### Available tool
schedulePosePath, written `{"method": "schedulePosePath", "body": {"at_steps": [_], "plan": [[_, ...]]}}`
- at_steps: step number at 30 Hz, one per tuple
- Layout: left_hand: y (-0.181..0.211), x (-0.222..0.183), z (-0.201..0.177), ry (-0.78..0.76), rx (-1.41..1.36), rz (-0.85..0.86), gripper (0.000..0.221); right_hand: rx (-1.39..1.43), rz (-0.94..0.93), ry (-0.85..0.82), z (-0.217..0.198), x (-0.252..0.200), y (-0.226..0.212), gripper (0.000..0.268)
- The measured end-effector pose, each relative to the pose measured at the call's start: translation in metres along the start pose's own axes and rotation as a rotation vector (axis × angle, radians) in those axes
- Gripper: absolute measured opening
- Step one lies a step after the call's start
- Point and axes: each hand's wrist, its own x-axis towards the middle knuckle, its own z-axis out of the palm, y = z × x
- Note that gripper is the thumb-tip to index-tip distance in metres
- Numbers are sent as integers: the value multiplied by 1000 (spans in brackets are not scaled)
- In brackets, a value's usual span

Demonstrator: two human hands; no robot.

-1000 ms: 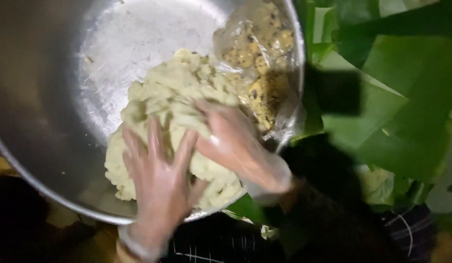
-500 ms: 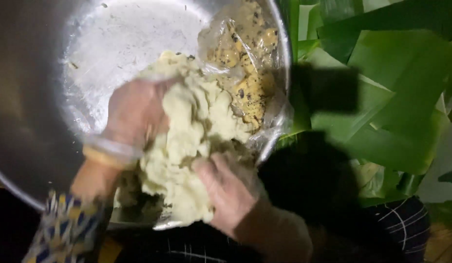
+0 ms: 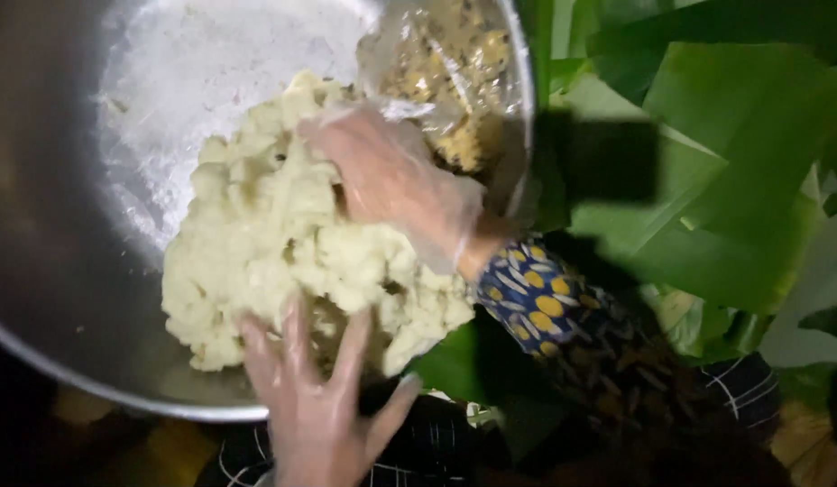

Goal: Kneading a large batch of dough in a metal basin, likely for traditional food preparation.

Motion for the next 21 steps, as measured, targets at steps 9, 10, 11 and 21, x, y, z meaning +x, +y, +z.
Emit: {"method": "schedulePosePath", "body": {"at_steps": [9,10,11,21], "plan": [[-37,110,-6,142,40,-66,83,706,660,149,23,-89,-17,33],[-46,127,-11,63,105,13,77,609,448,275,46,-98,-13,26],[-54,144,-17,-23,171,94,70,514,236,393,70,-107,-11,24],[-64,201,-25,-759,-229,-187,39,-1190,-504,572,-2,-87,-52,44]]}}
